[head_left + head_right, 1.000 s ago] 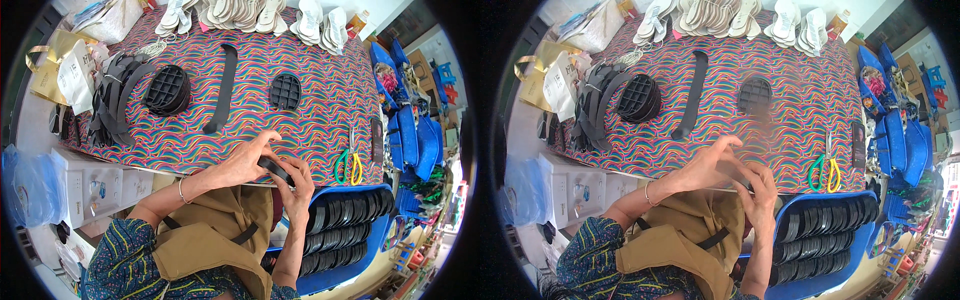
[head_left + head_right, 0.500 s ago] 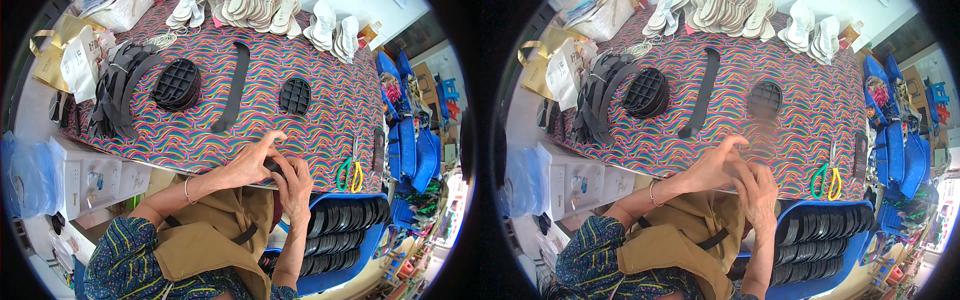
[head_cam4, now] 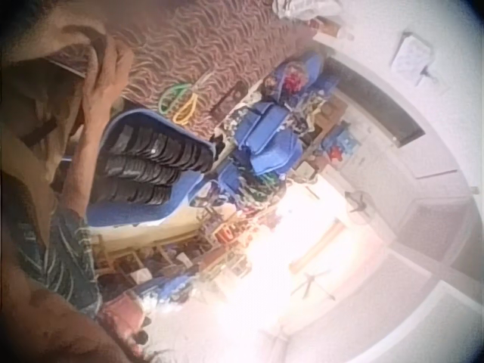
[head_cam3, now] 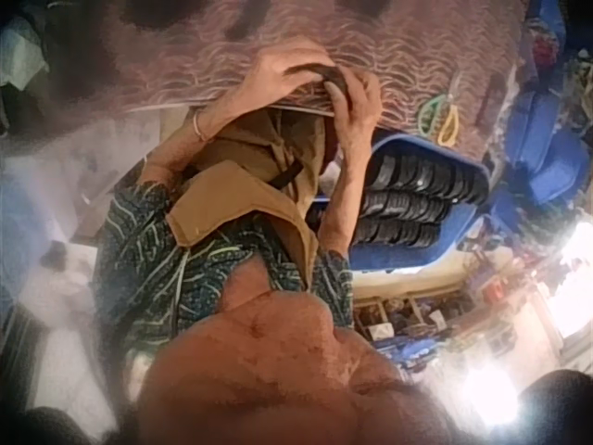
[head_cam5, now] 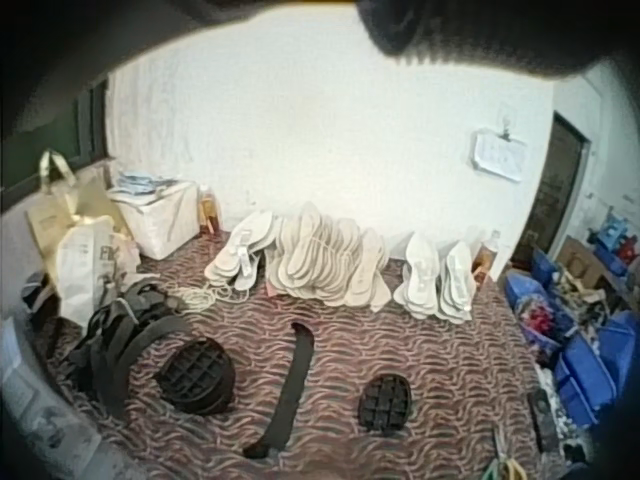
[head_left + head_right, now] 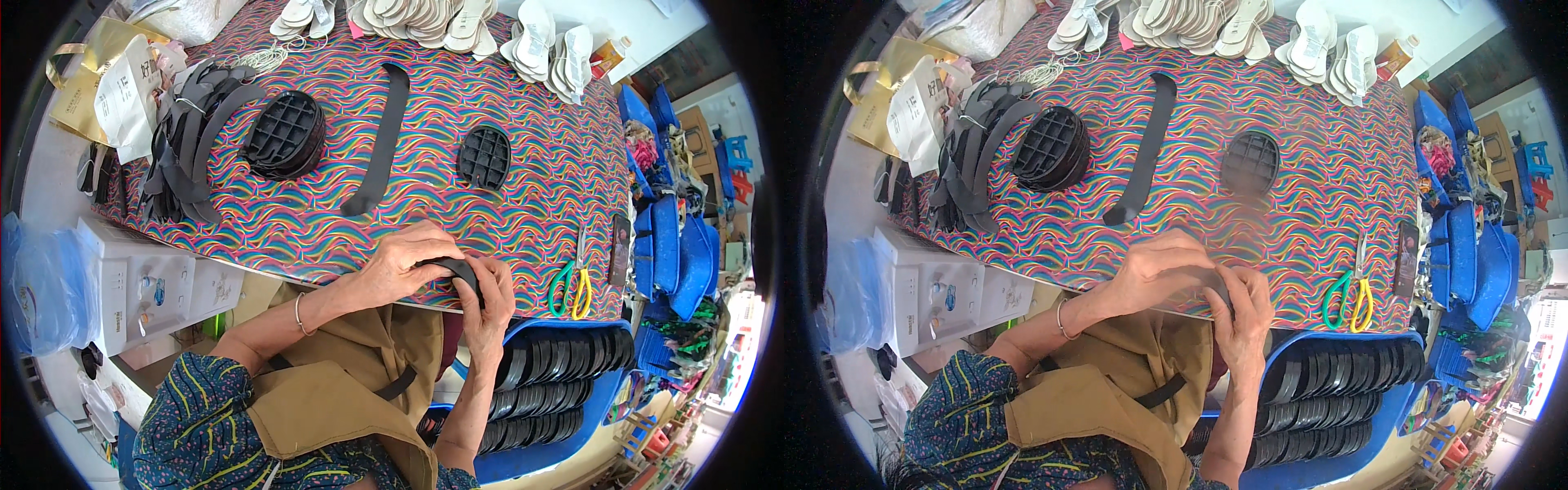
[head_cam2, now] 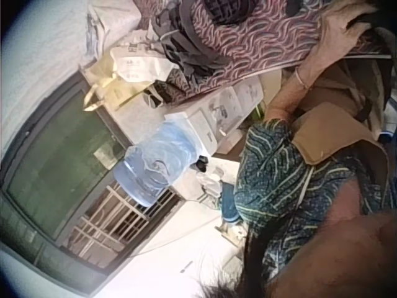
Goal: The person assembles black slipper sandals by hand. They pick up a sole and a strap, align the strap with the sole, and press them together to form a complete slipper. The process is repeated for multiple units on a colorful patterned table.
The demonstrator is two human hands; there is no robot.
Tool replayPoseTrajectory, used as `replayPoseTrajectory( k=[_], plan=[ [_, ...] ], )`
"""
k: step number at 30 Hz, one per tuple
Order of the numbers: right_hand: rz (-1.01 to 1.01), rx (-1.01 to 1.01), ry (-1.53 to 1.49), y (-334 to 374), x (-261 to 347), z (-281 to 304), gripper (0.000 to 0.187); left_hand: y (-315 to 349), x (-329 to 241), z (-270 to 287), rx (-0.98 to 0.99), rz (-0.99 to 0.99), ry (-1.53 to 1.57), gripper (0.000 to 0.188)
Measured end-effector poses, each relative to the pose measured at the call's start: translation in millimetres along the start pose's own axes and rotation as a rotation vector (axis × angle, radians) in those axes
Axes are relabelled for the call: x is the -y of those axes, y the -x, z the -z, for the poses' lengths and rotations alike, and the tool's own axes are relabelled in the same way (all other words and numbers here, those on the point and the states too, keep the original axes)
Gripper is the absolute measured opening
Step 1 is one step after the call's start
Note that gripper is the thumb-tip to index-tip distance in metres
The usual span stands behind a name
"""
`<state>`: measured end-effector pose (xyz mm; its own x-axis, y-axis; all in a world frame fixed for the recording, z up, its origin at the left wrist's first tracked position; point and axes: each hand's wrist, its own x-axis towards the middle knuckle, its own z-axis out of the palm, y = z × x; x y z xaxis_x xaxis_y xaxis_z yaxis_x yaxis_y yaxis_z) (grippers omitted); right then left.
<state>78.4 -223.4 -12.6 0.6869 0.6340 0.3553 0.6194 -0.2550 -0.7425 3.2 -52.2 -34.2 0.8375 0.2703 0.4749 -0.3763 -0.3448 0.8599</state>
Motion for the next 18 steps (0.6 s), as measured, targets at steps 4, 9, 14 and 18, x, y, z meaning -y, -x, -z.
replayPoseTrajectory(
  k=[4, 9, 14, 18],
  plan=[
    [0.022, -0.022, 0.031, 1, -2, -3, 0.034, -4, 0, 4, 0.011, -0.138, -0.248, 0.028],
    [0.004, -0.06, 0.026, -2, -2, -5, 0.032, 1, 13, 1, 0.019, -0.134, -0.323, 0.032],
    [-0.059, -0.087, 0.017, -2, 0, -7, 0.029, -4, 6, -2, -0.038, -0.179, -0.37, 0.036],
    [-0.06, -0.099, 0.024, -3, 0, -7, 0.028, -4, 5, 1, -0.054, -0.252, -0.414, 0.035]
  ],
)
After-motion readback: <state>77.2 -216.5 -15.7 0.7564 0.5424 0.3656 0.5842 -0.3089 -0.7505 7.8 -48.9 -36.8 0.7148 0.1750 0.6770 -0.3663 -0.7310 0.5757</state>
